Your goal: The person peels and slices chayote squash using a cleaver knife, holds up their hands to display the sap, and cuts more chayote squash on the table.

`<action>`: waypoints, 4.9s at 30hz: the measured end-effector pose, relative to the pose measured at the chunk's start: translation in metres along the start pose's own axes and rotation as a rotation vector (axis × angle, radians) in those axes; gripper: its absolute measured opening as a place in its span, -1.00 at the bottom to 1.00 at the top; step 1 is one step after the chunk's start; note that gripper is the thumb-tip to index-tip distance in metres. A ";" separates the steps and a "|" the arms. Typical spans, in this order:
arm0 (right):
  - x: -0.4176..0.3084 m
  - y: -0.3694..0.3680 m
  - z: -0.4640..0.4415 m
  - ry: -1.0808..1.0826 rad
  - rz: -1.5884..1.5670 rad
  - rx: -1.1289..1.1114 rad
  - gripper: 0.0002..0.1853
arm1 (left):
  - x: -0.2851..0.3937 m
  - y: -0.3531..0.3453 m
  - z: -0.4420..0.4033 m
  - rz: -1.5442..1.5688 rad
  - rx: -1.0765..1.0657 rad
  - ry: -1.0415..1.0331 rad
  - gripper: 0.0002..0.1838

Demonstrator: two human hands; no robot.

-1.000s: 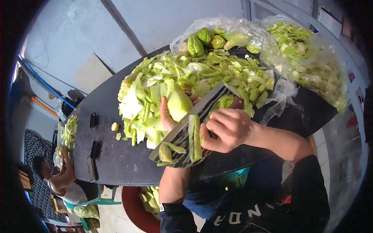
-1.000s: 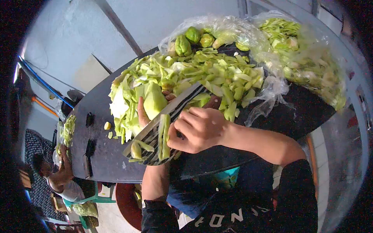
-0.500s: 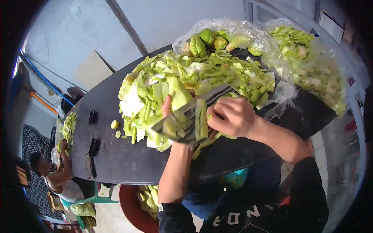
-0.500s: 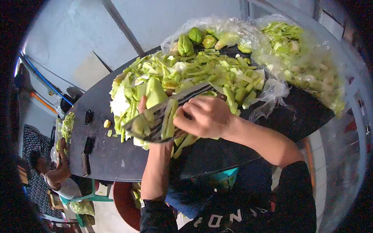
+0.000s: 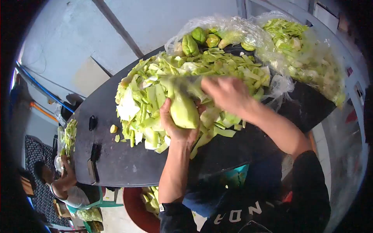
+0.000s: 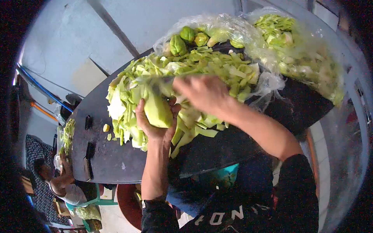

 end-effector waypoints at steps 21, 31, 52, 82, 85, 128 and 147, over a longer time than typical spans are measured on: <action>-0.065 0.014 0.016 0.530 0.065 0.400 -0.88 | 0.005 0.006 -0.008 0.420 0.082 -0.131 -0.50; -0.022 0.012 0.013 0.304 0.014 0.222 -0.89 | 0.007 -0.012 -0.001 0.177 0.168 -0.190 -0.45; -0.003 -0.004 -0.001 0.079 -0.080 0.090 -0.91 | 0.006 -0.019 -0.001 0.071 0.185 -0.141 -0.24; -0.056 0.015 0.018 0.557 0.054 0.385 -0.89 | 0.015 0.034 -0.009 0.084 0.115 -0.102 -0.37; -0.053 0.015 0.018 0.548 0.082 0.381 -0.90 | 0.017 0.040 -0.009 0.202 -0.031 -0.019 -0.36; -0.026 0.032 0.011 0.438 -0.184 0.225 -0.90 | 0.017 -0.004 -0.006 -0.055 -0.019 -0.061 -0.50; 0.019 0.005 0.001 -0.180 0.138 -0.091 -0.82 | 0.011 -0.010 -0.008 0.137 0.061 0.008 -0.46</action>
Point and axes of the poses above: each hand's wrist, its own z-axis away from the middle knuckle, its own y-axis out of the back of the hand, x = y × z, the point moved 1 cm from there along -z, towards the middle knuckle, and after that the axes turned 1 degree about z, right-handed, at the moved point
